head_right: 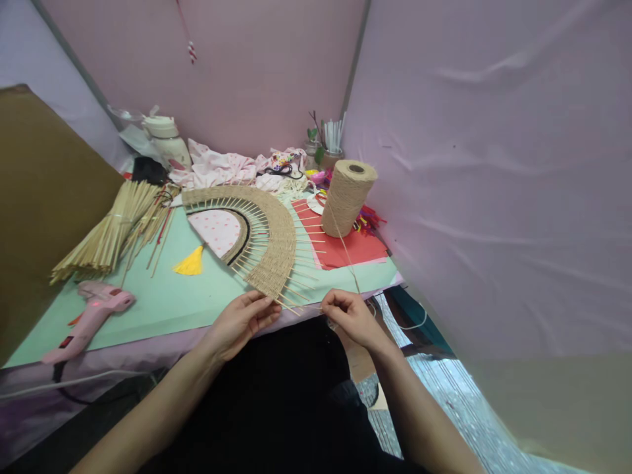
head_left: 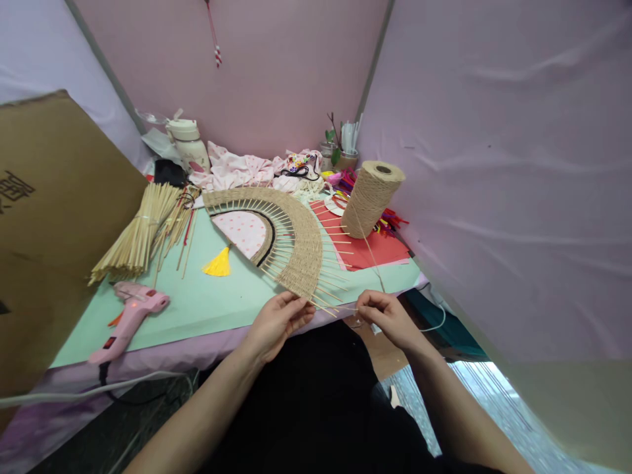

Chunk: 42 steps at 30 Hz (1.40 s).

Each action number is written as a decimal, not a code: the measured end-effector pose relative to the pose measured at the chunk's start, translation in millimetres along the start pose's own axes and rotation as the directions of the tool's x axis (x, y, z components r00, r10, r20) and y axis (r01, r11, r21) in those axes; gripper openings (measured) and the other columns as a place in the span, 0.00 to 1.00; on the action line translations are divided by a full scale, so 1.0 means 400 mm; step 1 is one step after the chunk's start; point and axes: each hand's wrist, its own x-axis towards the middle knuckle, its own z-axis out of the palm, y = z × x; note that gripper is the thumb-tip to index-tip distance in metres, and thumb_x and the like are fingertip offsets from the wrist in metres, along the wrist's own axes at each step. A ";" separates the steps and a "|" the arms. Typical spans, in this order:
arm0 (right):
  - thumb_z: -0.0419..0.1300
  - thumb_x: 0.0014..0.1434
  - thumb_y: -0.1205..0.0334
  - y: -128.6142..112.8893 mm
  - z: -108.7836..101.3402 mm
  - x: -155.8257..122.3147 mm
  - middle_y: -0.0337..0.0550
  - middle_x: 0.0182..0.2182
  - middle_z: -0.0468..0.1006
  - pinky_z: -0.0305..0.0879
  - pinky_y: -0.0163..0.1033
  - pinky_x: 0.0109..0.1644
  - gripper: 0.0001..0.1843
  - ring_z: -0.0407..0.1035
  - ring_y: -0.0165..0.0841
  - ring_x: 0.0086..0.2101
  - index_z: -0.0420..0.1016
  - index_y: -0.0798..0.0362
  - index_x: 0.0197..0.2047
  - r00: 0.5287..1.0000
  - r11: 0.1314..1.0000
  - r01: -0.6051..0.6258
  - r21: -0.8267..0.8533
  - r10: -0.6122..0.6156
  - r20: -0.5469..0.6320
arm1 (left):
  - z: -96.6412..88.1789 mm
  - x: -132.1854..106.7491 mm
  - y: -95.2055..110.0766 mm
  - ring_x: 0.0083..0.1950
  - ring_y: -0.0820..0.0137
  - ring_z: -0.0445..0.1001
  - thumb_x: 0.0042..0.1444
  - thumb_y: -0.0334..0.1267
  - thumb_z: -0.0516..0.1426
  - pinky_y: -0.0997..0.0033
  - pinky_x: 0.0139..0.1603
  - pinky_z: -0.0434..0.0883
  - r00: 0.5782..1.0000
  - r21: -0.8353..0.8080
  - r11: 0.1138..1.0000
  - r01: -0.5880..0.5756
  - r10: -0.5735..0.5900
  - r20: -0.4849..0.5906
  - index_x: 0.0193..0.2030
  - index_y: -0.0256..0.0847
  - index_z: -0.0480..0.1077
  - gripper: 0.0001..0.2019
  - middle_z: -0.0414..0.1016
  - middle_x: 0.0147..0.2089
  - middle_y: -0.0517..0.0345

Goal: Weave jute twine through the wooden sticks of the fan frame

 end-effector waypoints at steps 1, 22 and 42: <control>0.59 0.56 0.58 0.001 -0.001 0.001 0.35 0.21 0.65 0.54 0.33 0.28 0.10 0.57 0.26 0.23 0.69 0.53 0.26 1.000 1.000 -0.001 0.003 0.001 0.009 | 0.000 0.000 0.000 0.33 0.75 0.78 0.59 0.29 0.58 0.77 0.39 0.76 1.000 -0.001 1.000 -0.004 0.004 -0.004 0.35 0.33 0.72 0.02 0.78 0.33 0.53; 0.65 0.54 0.49 -0.034 0.146 0.011 0.34 0.24 0.68 0.57 0.34 0.31 0.16 0.61 0.26 0.25 0.70 0.53 0.36 0.985 0.947 -0.173 0.270 0.165 0.052 | -0.013 -0.003 0.005 0.34 0.74 0.76 0.51 0.39 0.65 0.73 0.41 0.74 0.998 0.142 0.988 -0.055 0.051 0.032 0.35 0.35 0.73 0.10 0.78 0.36 0.53; 0.67 0.49 0.41 -0.016 0.130 0.011 0.36 0.24 0.65 0.57 0.35 0.29 0.23 0.59 0.29 0.25 0.73 0.52 0.37 0.977 0.964 -0.209 0.165 0.212 -0.001 | -0.411 -0.221 0.164 0.49 0.47 0.70 0.62 0.49 0.49 0.50 0.52 0.65 0.506 0.829 -0.081 0.553 0.823 -0.257 0.52 0.25 0.68 0.25 0.73 0.44 0.33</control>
